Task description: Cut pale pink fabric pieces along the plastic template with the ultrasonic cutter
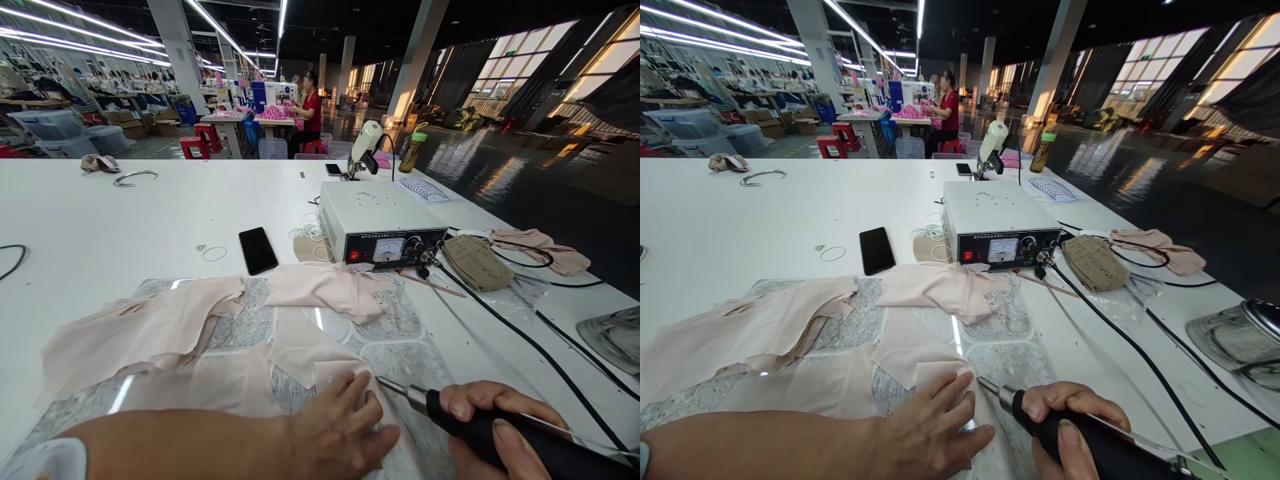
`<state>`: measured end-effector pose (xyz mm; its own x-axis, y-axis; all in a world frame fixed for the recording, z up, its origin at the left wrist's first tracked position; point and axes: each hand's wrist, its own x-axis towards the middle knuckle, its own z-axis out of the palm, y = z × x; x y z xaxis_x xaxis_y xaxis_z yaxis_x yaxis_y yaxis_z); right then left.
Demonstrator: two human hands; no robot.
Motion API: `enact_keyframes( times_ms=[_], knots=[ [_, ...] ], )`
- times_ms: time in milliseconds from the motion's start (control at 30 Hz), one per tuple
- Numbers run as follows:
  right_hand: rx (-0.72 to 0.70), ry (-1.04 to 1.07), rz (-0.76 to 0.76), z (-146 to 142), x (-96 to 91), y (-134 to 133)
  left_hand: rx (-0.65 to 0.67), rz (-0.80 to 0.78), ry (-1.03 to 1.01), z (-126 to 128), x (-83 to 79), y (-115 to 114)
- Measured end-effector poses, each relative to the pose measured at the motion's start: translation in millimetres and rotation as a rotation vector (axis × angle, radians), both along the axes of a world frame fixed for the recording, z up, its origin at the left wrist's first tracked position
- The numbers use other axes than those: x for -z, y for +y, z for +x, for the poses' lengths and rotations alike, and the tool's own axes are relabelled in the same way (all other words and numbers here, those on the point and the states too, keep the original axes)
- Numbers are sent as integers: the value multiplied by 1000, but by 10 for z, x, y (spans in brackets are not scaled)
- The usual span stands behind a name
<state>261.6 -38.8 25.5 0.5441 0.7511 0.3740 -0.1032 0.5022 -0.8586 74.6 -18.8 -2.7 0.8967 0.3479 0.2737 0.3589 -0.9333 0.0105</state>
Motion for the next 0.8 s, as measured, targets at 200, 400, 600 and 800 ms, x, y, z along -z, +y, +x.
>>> enact_keyframes(
  times_ms=[200, 400, 600, 800],
  knots=[
    [-26, -7, -3, -16, -3, 57, 5, 4, -15, 5, -8, 4],
    [-23, -18, -13, -4, 44, 52, 14, -3, 12, 5, -12, 9],
    [-4, 24, -46, -23, -41, 41, 13, 12, -6, 8, 3, 16],
    [-26, 32, -78, 11, -36, 4, 16, 30, 1, 19, 34, 11]
  ],
)
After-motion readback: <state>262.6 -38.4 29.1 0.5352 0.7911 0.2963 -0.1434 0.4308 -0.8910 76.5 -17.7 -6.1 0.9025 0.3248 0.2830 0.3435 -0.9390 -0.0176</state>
